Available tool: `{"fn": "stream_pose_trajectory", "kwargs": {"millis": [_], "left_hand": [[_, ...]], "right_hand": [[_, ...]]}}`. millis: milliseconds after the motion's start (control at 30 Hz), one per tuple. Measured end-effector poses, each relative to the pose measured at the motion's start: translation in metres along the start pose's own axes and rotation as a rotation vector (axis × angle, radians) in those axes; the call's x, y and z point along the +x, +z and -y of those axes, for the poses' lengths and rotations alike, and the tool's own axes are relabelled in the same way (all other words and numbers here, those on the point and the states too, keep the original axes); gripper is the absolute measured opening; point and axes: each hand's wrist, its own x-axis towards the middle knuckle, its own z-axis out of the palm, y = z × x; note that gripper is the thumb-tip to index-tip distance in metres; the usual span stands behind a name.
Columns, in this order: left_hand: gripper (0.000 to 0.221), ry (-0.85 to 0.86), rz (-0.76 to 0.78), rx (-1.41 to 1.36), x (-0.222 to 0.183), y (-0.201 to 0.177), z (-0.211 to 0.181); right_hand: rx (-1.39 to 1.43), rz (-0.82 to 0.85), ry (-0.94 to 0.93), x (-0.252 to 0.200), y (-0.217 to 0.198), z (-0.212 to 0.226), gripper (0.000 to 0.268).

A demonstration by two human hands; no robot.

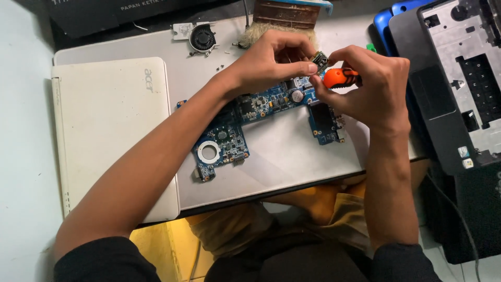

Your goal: Cleaning a laptop motherboard and fan with a brush, followed by using a screwdriver for assembly or disassembly.

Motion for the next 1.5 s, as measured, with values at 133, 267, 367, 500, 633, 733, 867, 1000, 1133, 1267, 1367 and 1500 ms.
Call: {"fn": "stream_pose_trajectory", "kwargs": {"millis": [133, 267, 367, 500, 633, 733, 867, 1000, 1133, 1267, 1367, 1500], "left_hand": [[0.012, -0.001, -0.043, -0.075, 0.003, -0.001, 0.005], [0.022, -0.012, 0.016, -0.025, 0.002, -0.001, -0.004], [0.022, 0.013, 0.026, 0.030, 0.002, -0.001, -0.002], [0.017, 0.013, -0.071, -0.024, 0.000, 0.002, -0.007], [0.027, -0.006, -0.240, -0.135, 0.002, -0.008, -0.003], [0.022, -0.087, -0.274, -0.230, 0.000, -0.010, -0.007], [0.023, -0.036, -0.214, -0.176, -0.001, -0.006, -0.008], [0.020, -0.035, -0.139, -0.057, -0.001, -0.005, -0.004], [0.019, 0.006, -0.103, -0.016, -0.001, -0.004, 0.001], [0.016, -0.011, -0.081, -0.020, -0.001, 0.000, 0.001], [0.011, 0.010, -0.079, -0.002, 0.000, 0.001, 0.005], [0.012, 0.021, -0.078, 0.032, 0.000, 0.001, 0.008]], "right_hand": [[0.072, 0.019, 0.101, 0.001, 0.001, 0.003, 0.034], [0.253, 0.011, 0.152, 0.007, -0.003, 0.006, 0.027], [0.330, 0.010, 0.075, 0.007, 0.000, 0.004, 0.023], [0.396, 0.033, 0.159, 0.005, 0.000, 0.006, 0.016], [0.438, 0.024, 0.181, 0.004, -0.002, 0.006, 0.016], [0.452, 0.018, 0.182, 0.007, -0.003, 0.008, 0.016], [0.454, 0.018, 0.174, 0.008, -0.004, 0.008, 0.016], [0.444, 0.017, 0.159, 0.006, -0.002, 0.006, 0.017], [0.448, 0.023, 0.173, 0.007, -0.002, 0.007, 0.017], [0.450, 0.023, 0.191, 0.006, -0.001, 0.007, 0.016], [0.456, 0.031, 0.212, 0.005, 0.000, 0.008, 0.018], [0.449, 0.025, 0.247, 0.004, -0.001, 0.008, 0.019]]}}
